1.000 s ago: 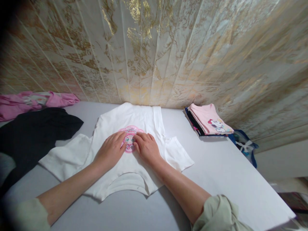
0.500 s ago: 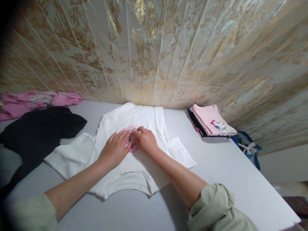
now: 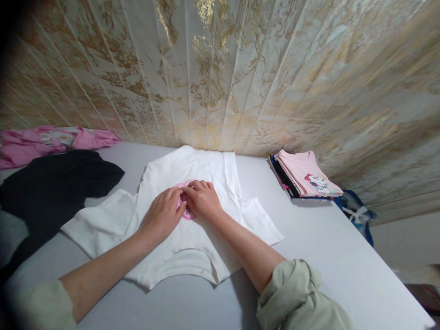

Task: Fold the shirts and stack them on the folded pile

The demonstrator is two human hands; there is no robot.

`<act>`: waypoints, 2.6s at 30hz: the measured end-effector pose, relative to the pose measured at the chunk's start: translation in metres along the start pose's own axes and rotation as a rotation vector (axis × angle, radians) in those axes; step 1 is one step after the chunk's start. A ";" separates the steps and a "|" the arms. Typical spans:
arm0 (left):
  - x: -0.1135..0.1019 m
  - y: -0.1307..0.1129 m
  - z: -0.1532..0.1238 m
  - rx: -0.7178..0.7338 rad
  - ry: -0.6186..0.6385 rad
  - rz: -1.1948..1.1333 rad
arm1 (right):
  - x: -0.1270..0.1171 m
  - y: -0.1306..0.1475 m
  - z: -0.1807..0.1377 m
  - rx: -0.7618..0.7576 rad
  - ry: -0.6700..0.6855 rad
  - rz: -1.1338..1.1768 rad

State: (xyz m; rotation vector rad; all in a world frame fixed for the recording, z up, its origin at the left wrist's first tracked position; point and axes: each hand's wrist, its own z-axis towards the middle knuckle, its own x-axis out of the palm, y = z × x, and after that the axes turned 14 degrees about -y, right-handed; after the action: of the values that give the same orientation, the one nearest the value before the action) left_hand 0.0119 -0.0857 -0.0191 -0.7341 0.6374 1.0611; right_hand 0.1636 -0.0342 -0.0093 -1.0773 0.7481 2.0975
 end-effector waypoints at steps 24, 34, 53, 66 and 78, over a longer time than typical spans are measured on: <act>0.005 0.005 -0.001 0.054 0.018 -0.030 | -0.018 -0.022 -0.043 0.197 -0.068 -0.102; 0.006 0.008 -0.011 0.237 0.282 -0.003 | -0.025 -0.014 -0.054 0.003 0.179 -0.047; -0.028 0.022 -0.036 0.329 0.231 -0.085 | -0.048 -0.011 -0.074 -0.024 0.029 0.155; -0.036 0.016 -0.032 0.260 0.051 -0.217 | -0.046 -0.013 -0.076 0.009 -0.038 0.122; -0.036 0.014 -0.029 0.332 0.164 -0.239 | -0.054 -0.011 -0.074 -0.134 0.116 0.223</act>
State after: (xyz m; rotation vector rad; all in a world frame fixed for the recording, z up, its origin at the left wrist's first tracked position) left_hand -0.0177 -0.1235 -0.0123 -0.5926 0.8217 0.6587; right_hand 0.2312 -0.0964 -0.0026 -1.2456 0.8255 2.3162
